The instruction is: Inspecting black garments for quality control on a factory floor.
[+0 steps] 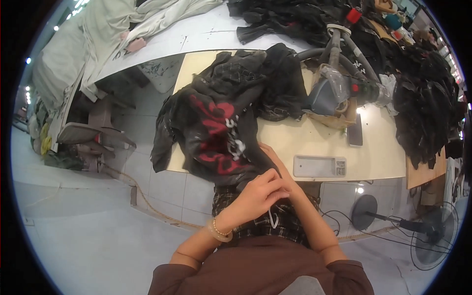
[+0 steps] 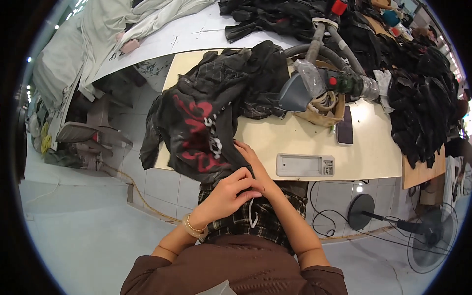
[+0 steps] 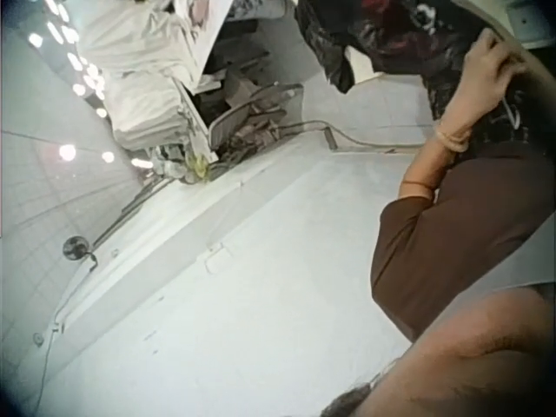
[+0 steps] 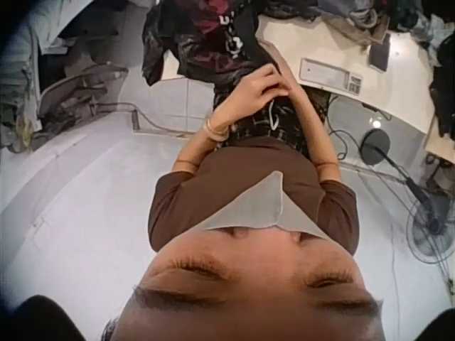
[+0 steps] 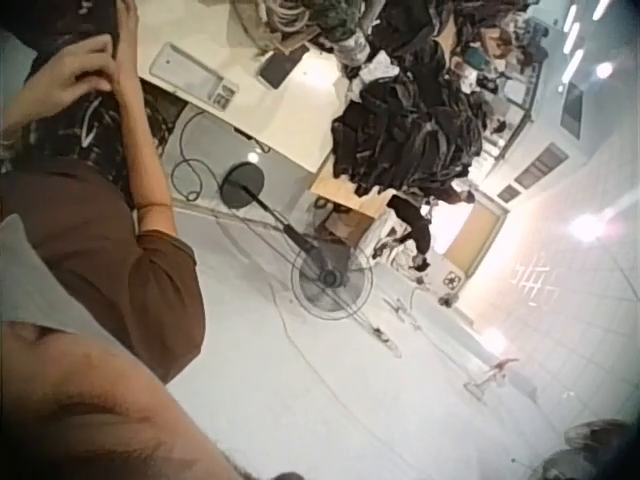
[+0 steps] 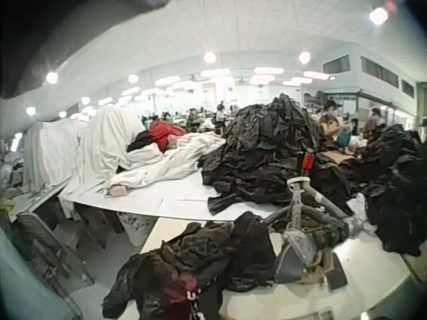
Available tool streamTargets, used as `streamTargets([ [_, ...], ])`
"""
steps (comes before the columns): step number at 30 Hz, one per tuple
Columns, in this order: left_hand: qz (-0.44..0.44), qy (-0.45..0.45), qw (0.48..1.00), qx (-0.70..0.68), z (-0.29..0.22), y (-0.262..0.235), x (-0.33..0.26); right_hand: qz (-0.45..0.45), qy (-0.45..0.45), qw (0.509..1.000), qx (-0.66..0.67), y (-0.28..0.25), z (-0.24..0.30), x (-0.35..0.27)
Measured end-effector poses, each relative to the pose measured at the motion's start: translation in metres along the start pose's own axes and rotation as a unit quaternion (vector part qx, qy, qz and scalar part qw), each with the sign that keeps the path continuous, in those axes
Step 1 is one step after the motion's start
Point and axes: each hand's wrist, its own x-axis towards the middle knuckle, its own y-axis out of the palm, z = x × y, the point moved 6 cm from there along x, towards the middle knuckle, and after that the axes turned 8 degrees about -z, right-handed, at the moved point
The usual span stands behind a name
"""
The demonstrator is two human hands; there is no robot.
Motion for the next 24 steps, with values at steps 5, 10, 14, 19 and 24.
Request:
streamTargets([
  [5, -0.25, 0.039, 0.94, 0.229, 0.048, -0.084, 0.02, -0.052, 0.195, 0.976, 0.082, -0.022, -0.035, -0.012],
  [10, -0.376, -0.138, 0.788, 0.468, 0.14, -0.17, 0.049, -0.079, 0.258, 0.955, 0.122, -0.051, -0.037, -0.038],
  [14, -0.225, -0.299, 0.86, 0.346, 0.197, -0.184, 0.038, -0.198, 0.36, 0.885, 0.217, -0.115, -0.038, -0.073],
  [19, -0.284, -0.153, 0.919, 0.226, 0.179, -0.155, 0.01, -0.44, 0.19, 0.854, -0.201, -0.222, -0.004, -0.092],
  [24, -0.108, -0.035, 0.955, 0.275, 0.136, -0.118, -0.032, -0.216, 0.083, 0.928, -0.291, -0.161, 0.024, -0.088],
])
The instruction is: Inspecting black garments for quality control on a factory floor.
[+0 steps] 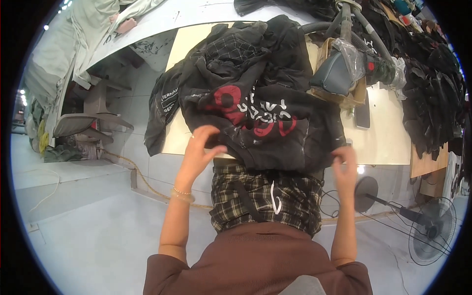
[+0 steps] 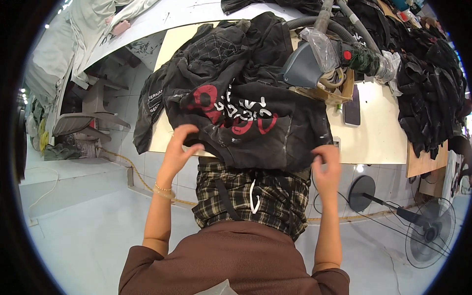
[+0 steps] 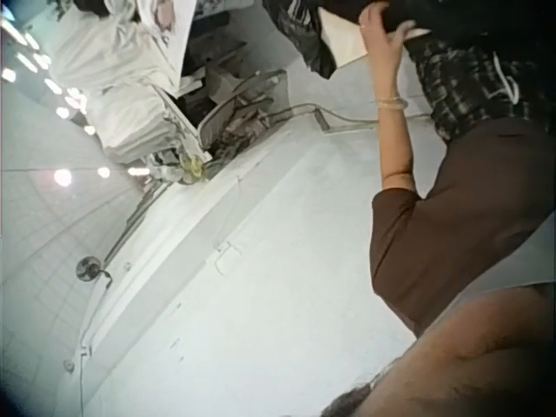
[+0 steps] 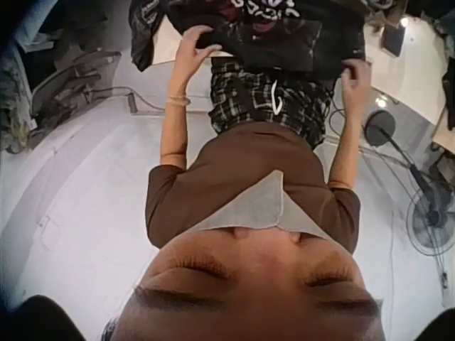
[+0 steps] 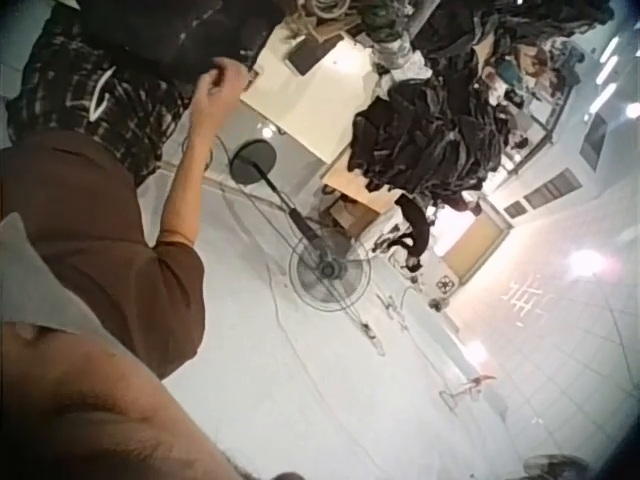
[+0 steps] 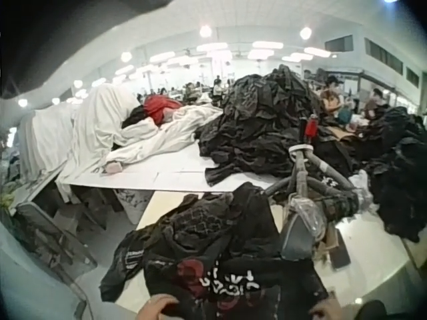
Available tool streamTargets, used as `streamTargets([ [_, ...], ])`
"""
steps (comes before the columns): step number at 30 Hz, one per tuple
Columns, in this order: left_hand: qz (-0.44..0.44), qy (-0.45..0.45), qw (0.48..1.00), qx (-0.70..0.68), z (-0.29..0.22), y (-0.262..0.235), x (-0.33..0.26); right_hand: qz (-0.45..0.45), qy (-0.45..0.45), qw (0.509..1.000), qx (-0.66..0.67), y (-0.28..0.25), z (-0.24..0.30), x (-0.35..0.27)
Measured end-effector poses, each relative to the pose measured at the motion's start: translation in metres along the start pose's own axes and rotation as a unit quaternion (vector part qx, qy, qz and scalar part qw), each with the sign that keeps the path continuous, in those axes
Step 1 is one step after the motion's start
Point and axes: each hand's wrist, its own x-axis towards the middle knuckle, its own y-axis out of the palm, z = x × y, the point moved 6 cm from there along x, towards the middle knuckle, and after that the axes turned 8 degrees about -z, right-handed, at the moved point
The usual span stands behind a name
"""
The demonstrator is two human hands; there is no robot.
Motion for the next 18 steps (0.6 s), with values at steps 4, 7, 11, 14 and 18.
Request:
streamTargets([
  [4, 0.028, 0.021, 0.995, 0.089, 0.019, -0.007, -0.012, 0.137, -0.163, 0.961, -0.174, 0.069, 0.026, -0.043],
  [7, 0.002, 0.033, 0.991, 0.132, 0.046, -0.009, -0.008, 0.075, -0.139, 0.967, -0.198, 0.076, 0.001, -0.049],
  [11, 0.021, 0.03, 0.992, 0.118, 0.052, -0.021, 0.006, 0.032, -0.158, 0.983, -0.085, 0.05, -0.026, -0.041],
  [14, 0.07, -0.096, 0.992, 0.038, 0.026, -0.04, 0.012, 0.089, 0.067, 0.993, 0.044, 0.009, -0.044, -0.029],
  [18, 0.187, -0.031, 0.98, -0.052, -0.054, -0.108, -0.004, 0.095, 0.221, 0.964, 0.114, -0.099, -0.027, -0.026],
])
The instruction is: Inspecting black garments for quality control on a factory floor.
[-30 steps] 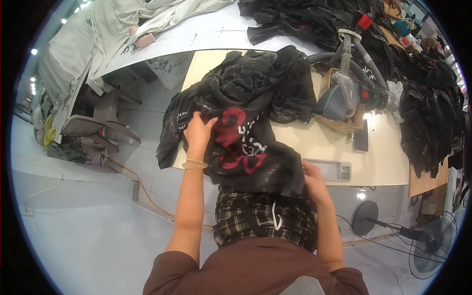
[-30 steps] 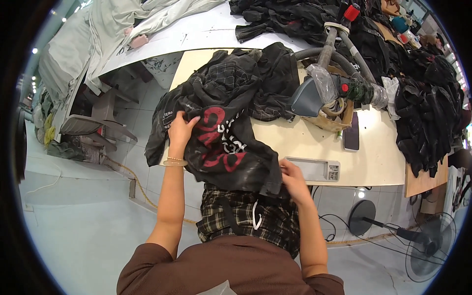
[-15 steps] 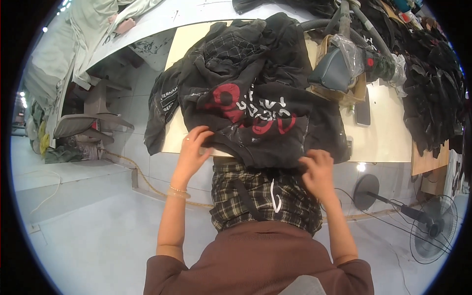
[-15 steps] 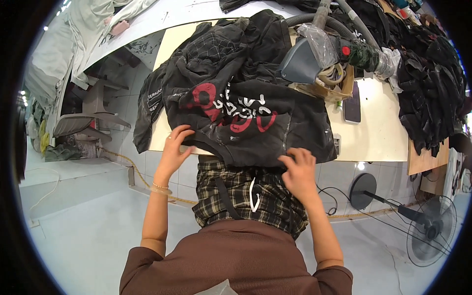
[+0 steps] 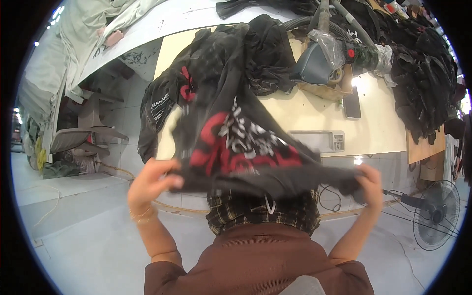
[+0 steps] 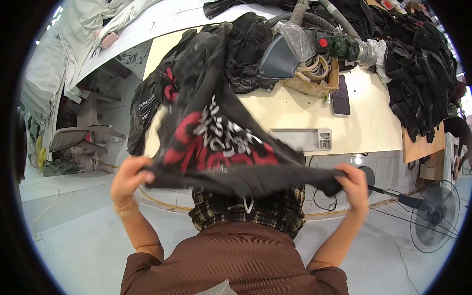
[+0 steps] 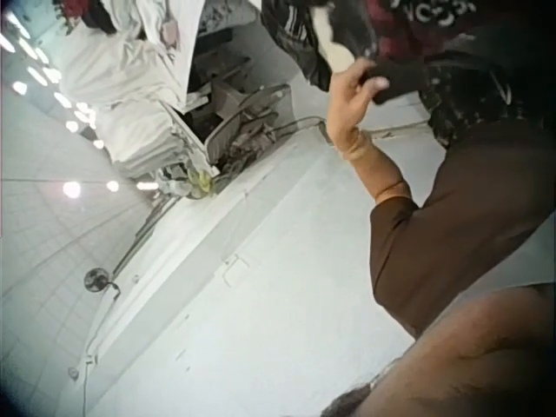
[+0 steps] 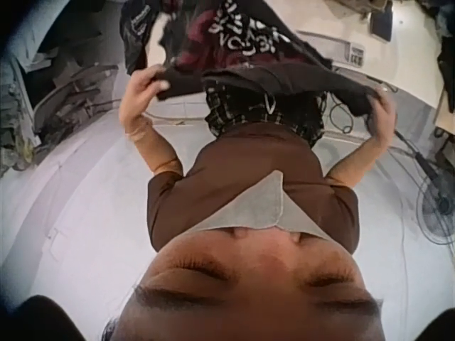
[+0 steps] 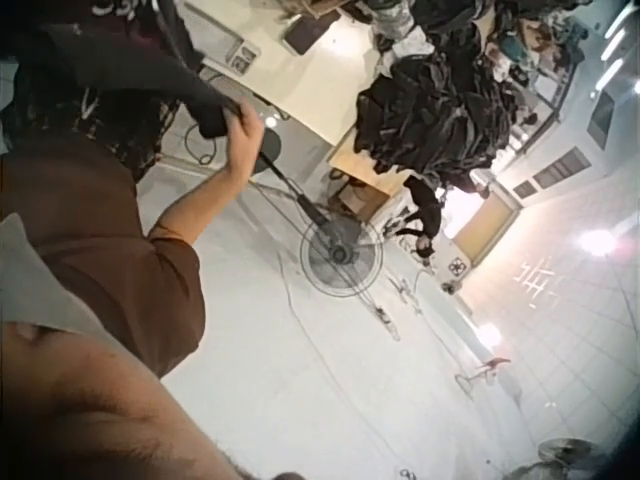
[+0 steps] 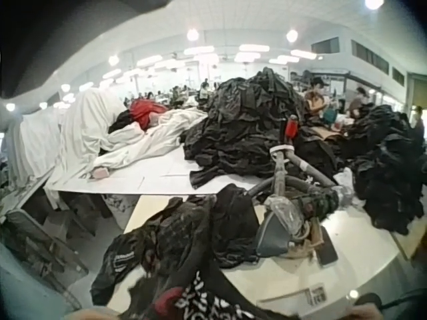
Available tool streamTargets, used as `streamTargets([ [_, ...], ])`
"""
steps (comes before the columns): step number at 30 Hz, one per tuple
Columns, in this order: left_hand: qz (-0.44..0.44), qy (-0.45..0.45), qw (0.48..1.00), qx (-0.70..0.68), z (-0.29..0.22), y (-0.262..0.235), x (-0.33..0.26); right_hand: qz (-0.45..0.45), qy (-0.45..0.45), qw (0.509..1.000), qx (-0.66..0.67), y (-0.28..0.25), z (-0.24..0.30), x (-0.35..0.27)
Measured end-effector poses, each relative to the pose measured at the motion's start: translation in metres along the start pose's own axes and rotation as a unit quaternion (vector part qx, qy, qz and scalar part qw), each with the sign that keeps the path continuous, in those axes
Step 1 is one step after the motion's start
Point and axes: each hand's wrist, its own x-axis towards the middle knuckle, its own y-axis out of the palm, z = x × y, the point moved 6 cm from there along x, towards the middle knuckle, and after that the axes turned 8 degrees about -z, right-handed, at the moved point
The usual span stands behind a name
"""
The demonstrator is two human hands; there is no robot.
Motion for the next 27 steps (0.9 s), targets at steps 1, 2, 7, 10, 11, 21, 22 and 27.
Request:
streamTargets([
  [1, 0.063, 0.043, 0.996, -0.045, -0.021, -0.016, -0.015, -0.022, -0.05, 0.998, -0.031, -0.025, 0.017, -0.011],
  [2, 0.079, 0.15, 0.97, -0.173, -0.044, -0.025, -0.021, 0.006, -0.072, 0.997, 0.022, -0.046, 0.032, -0.017],
  [7, -0.113, 0.191, 0.974, -0.042, -0.061, -0.05, -0.013, -0.077, -0.115, 0.988, 0.075, -0.072, 0.067, -0.001],
  [10, -0.227, -0.019, 0.972, -0.057, -0.017, -0.027, 0.041, -0.105, -0.108, 0.989, 0.005, -0.028, 0.059, 0.061],
  [11, -0.275, -0.038, 0.961, -0.005, -0.006, -0.021, 0.058, -0.044, -0.085, 0.995, -0.023, -0.004, 0.051, 0.088],
  [21, -0.286, -0.05, 0.957, 0.015, -0.001, 0.091, 0.083, -0.12, 0.049, 0.976, -0.175, 0.042, -0.056, 0.074],
  [22, -0.277, -0.047, 0.959, -0.026, -0.013, 0.106, 0.082, -0.135, 0.027, 0.976, -0.168, 0.047, -0.058, 0.066],
  [27, -0.104, -0.029, 0.977, -0.186, -0.064, 0.185, 0.091, -0.138, 0.055, 0.982, -0.119, 0.078, -0.077, 0.052],
])
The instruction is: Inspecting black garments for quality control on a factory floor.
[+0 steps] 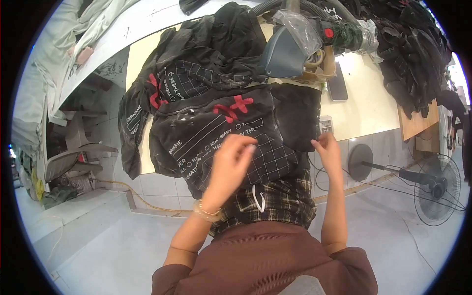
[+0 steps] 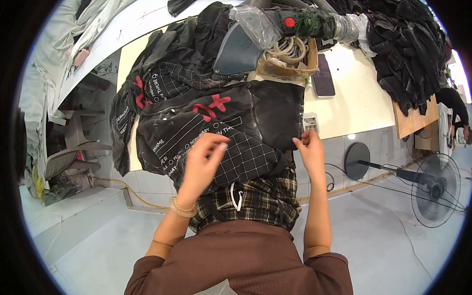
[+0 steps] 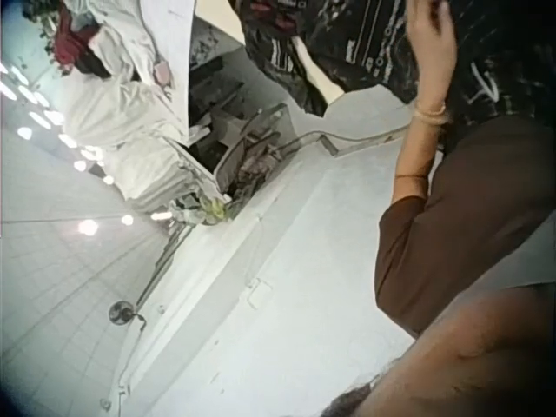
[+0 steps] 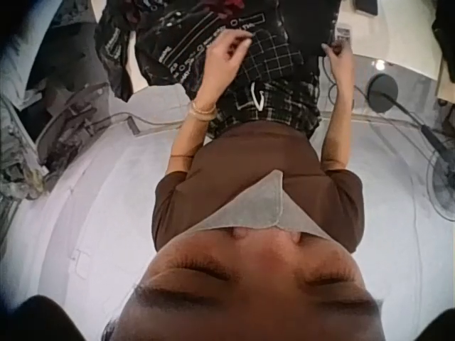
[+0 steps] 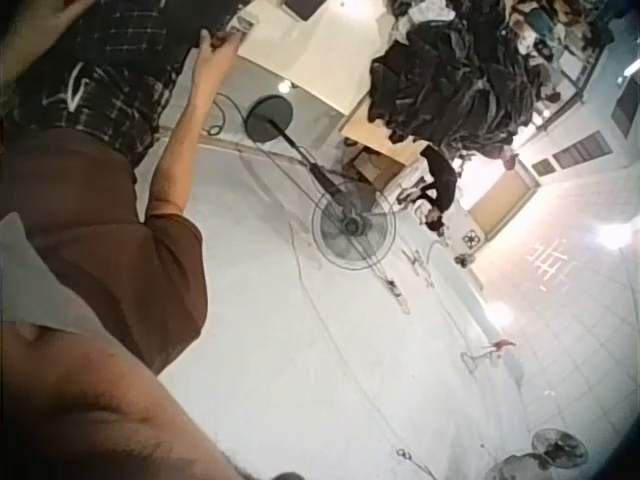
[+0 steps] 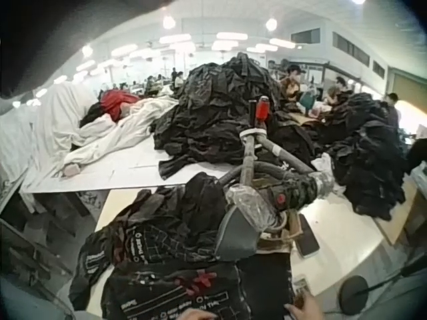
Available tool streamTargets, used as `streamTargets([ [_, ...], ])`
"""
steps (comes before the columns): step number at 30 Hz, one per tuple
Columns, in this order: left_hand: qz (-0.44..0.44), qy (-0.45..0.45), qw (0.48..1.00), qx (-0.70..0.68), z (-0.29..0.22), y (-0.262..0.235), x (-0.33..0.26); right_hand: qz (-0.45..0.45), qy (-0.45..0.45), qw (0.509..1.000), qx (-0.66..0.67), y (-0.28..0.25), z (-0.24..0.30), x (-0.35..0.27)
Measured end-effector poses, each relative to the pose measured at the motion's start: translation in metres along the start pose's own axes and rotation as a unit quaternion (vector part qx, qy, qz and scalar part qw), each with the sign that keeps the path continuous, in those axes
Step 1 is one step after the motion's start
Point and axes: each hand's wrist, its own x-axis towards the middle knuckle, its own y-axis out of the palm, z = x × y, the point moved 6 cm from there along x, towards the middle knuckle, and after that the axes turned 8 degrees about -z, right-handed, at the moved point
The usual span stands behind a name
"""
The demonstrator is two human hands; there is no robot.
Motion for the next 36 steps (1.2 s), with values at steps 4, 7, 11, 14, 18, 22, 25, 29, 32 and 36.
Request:
streamTargets([
  [4, 0.182, -0.037, 0.981, -0.051, -0.011, 0.061, -0.014, 0.054, -0.019, 0.997, -0.05, 0.009, 0.025, 0.006],
  [7, 0.197, -0.097, 0.972, -0.083, -0.017, 0.085, -0.017, 0.169, 0.107, 0.943, 0.266, 0.02, 0.06, -0.003],
  [11, 0.046, -0.068, 0.988, -0.133, -0.032, 0.078, -0.008, 0.251, 0.145, 0.865, 0.41, 0.032, 0.118, -0.019],
  [14, -0.08, -0.026, 0.98, -0.182, -0.031, 0.054, 0.005, 0.255, 0.134, 0.853, 0.435, 0.042, 0.148, -0.026],
  [18, -0.106, -0.011, 0.986, -0.128, -0.02, 0.024, 0.018, 0.26, 0.045, 0.869, 0.419, 0.05, 0.181, -0.037],
  [22, -0.09, -0.03, 0.985, -0.141, -0.014, 0.003, 0.018, 0.151, -0.161, 0.948, 0.229, 0.032, 0.206, -0.039],
  [25, -0.046, -0.025, 0.986, -0.161, -0.017, -0.005, 0.02, 0.09, -0.335, 0.927, 0.143, 0.023, 0.228, -0.043],
  [29, -0.009, 0.039, 0.994, -0.106, -0.029, -0.017, 0.022, 0.13, -0.432, 0.885, 0.116, 0.025, 0.239, -0.039],
  [32, 0.02, 0.039, 0.994, -0.096, -0.034, -0.023, 0.024, 0.18, -0.345, 0.903, 0.181, 0.029, 0.234, -0.034],
  [36, 0.047, -0.013, 0.99, -0.134, -0.034, -0.02, 0.029, 0.228, -0.2, 0.934, 0.192, 0.036, 0.223, -0.032],
])
